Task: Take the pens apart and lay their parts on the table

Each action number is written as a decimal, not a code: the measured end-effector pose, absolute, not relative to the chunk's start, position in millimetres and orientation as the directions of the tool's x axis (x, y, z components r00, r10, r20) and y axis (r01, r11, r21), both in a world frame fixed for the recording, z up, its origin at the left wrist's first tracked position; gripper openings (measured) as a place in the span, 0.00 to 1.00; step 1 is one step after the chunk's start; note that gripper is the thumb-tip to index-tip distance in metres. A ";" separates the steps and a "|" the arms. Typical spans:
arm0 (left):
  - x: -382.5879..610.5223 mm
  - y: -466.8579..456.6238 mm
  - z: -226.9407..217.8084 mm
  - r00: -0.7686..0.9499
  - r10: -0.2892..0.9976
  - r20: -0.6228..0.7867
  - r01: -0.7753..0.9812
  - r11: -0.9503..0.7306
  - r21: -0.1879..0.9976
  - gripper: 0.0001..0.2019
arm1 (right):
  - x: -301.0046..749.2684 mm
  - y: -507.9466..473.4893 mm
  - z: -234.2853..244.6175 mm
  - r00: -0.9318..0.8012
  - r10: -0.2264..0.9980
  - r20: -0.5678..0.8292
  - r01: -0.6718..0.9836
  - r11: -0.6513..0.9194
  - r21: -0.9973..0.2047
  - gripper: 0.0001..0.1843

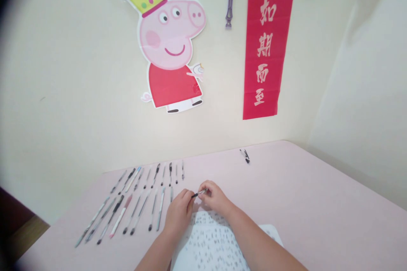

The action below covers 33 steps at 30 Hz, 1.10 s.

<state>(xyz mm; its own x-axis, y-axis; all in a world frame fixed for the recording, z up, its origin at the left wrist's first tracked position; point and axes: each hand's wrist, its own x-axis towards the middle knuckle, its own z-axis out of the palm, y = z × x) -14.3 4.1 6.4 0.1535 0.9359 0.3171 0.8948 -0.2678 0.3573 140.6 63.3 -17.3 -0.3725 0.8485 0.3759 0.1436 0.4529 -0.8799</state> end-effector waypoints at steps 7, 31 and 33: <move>-14.8 5.3 4.1 0.178 0.927 0.330 0.896 -0.291 0.335 0.11 | 140.3 65.4 -17.0 -0.404 0.818 0.410 0.226 0.524 -0.821 0.22; -16.0 6.9 1.5 0.148 0.932 0.331 0.892 -0.270 0.362 0.10 | 139.8 65.5 -21.1 -0.340 0.875 0.344 0.165 0.416 -0.894 0.05; -16.0 7.1 1.4 0.149 0.931 0.333 0.889 -0.274 0.367 0.09 | 139.4 65.6 -21.9 -0.328 0.886 0.329 0.152 0.393 -0.907 0.07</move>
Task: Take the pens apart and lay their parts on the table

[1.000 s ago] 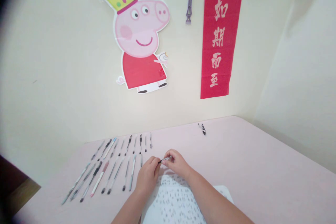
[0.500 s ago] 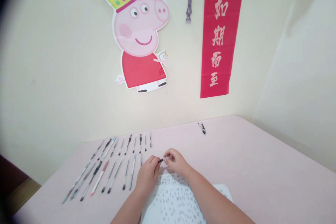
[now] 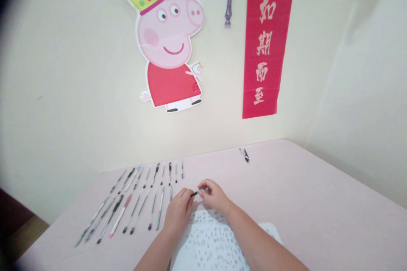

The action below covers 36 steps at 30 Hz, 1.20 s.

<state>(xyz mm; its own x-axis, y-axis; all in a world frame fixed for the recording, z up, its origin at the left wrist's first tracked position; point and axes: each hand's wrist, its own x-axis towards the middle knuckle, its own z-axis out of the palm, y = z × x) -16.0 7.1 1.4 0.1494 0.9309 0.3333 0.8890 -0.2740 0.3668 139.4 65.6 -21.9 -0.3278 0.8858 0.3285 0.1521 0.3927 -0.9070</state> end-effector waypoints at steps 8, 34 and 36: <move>-15.6 5.9 3.4 0.161 0.929 0.334 0.900 -0.278 0.337 0.10 | 138.9 67.0 -22.8 -0.356 0.864 0.357 0.220 0.448 -0.867 0.11; -17.7 8.6 -1.2 0.051 0.949 0.310 0.924 -0.163 0.347 0.08 | 141.7 63.4 -23.6 -0.360 0.854 0.375 0.539 0.519 -0.664 0.09; -17.5 8.3 0.0 0.052 0.952 0.301 0.921 -0.162 0.354 0.09 | 141.6 63.1 -22.9 -0.348 0.857 0.379 0.536 0.514 -0.670 0.10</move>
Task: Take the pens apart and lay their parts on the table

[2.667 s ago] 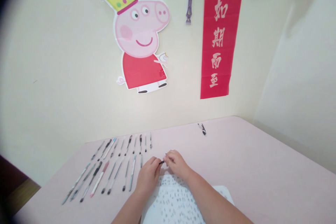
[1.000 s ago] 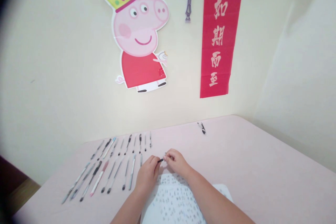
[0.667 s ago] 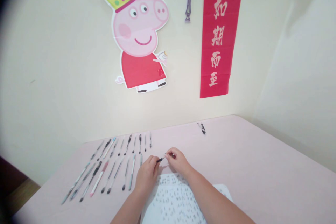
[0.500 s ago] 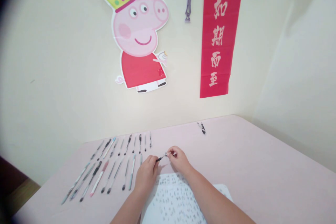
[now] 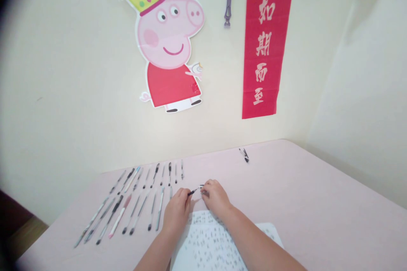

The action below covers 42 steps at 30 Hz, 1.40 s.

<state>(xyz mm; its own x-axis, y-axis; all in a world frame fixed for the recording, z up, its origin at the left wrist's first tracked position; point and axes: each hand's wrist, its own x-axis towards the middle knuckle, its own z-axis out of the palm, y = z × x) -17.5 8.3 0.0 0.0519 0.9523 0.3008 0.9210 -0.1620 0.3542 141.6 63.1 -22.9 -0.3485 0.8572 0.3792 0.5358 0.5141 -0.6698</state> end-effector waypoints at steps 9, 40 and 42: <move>-16.8 8.2 1.8 0.053 0.953 0.299 0.921 -0.163 0.354 0.08 | 140.4 61.4 -16.5 -0.319 0.827 0.463 0.458 0.562 -0.689 0.13; -17.9 11.8 -4.6 0.063 0.903 0.424 0.725 -0.333 0.603 0.12 | 142.2 69.7 -7.9 -0.054 0.992 0.118 -0.259 0.100 -0.961 0.18; -17.4 11.0 -3.2 0.054 0.905 0.422 0.739 -0.320 0.592 0.12 | 144.9 71.6 -7.6 -0.002 0.996 0.085 -0.267 0.081 -0.960 0.18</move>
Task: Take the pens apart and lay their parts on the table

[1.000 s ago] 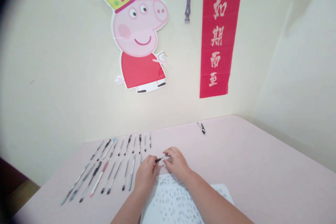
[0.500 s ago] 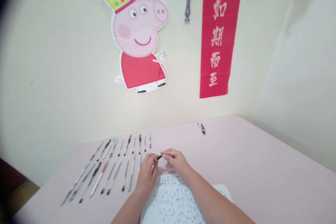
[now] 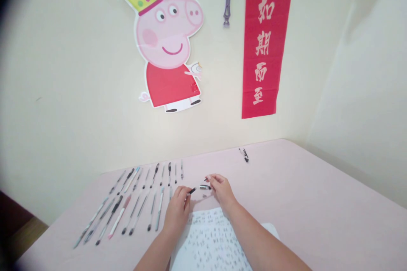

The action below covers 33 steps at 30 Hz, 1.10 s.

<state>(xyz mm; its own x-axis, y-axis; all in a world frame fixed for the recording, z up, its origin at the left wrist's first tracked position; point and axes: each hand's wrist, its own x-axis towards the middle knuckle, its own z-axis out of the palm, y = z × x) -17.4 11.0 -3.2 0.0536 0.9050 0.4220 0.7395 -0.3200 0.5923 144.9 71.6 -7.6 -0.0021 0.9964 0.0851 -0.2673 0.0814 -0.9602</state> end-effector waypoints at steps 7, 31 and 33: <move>-16.9 9.9 -1.7 0.037 0.918 0.394 0.781 -0.273 0.562 0.13 | 151.0 79.1 -16.3 0.133 0.990 -0.051 -0.356 0.000 -0.934 0.17; -9.0 5.4 2.4 0.384 0.891 0.242 0.690 -0.451 0.566 0.20 | 160.3 92.2 -32.5 0.210 0.977 -0.032 -0.236 0.019 -0.972 0.16; -8.5 5.4 3.0 0.405 0.888 0.217 0.685 -0.452 0.571 0.22 | 158.7 93.1 -36.5 0.162 0.987 -0.016 -0.189 0.015 -0.982 0.16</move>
<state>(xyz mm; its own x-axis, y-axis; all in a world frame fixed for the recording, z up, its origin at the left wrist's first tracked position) -8.5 5.4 3.0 0.4048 0.8883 0.2168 0.6853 -0.4517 0.5712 158.7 93.1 -36.5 0.1620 0.9867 -0.0162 -0.1891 0.0150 -0.9818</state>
